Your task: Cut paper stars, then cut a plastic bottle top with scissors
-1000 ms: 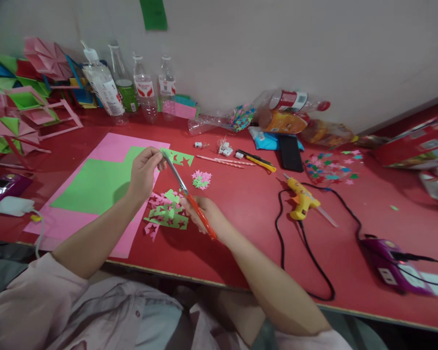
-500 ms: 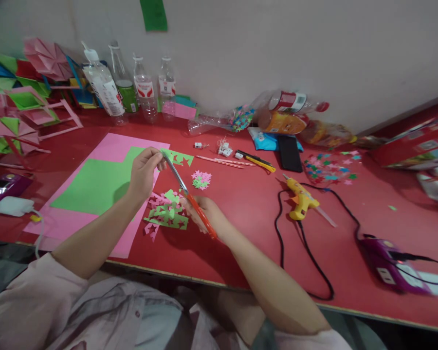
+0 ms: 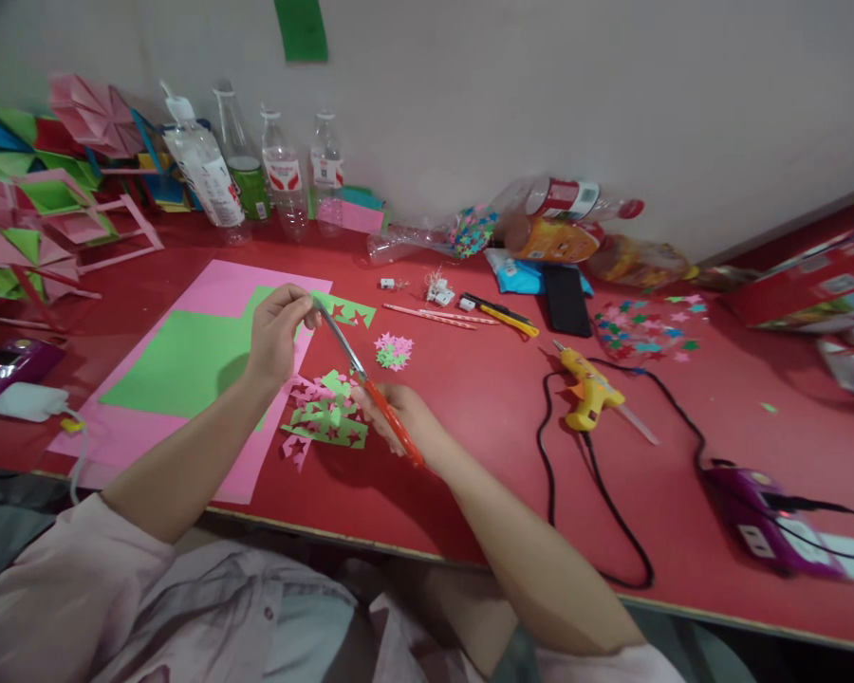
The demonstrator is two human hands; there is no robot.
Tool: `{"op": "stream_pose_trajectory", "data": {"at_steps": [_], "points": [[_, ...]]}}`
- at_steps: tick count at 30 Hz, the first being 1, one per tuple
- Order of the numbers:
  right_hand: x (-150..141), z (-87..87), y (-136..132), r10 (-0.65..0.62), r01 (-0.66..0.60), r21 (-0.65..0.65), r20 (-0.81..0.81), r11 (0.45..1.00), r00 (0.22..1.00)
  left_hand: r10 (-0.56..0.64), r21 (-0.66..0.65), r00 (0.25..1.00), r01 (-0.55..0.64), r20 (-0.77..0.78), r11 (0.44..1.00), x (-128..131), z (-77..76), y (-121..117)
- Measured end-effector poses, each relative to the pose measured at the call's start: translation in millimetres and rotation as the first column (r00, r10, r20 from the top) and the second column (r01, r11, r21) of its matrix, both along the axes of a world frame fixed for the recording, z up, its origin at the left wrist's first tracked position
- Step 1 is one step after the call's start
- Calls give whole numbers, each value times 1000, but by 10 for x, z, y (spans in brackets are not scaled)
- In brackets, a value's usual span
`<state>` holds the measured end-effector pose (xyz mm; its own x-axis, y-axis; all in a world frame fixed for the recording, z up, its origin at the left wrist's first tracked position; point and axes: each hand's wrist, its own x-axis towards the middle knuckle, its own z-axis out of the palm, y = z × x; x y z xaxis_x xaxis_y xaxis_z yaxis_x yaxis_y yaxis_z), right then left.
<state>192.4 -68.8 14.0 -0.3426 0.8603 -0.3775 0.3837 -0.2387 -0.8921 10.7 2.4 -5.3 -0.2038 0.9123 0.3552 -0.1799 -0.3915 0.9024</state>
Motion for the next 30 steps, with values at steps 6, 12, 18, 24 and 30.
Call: {"op": "stream_pose_trajectory", "data": {"at_steps": [6,12,18,24,30], "points": [[28,-49,18,16,-16,-14,-20,1000,1000,-16,-11,999,17,41,1000,4,29,10],[83,-113,23,63,-63,-5,-34,998,997,-62,9,996,62,57,998,38,22,-15],[155,-38,48,143,-144,-19,-46,989,989,-125,28,990,124,69,992,-8,41,4],[217,-32,92,147,-148,29,9,989,989,-185,-40,983,185,14,982,-127,116,31],[207,-34,95,150,-149,21,-26,989,988,-219,-70,976,220,11,973,-170,138,43]]}}
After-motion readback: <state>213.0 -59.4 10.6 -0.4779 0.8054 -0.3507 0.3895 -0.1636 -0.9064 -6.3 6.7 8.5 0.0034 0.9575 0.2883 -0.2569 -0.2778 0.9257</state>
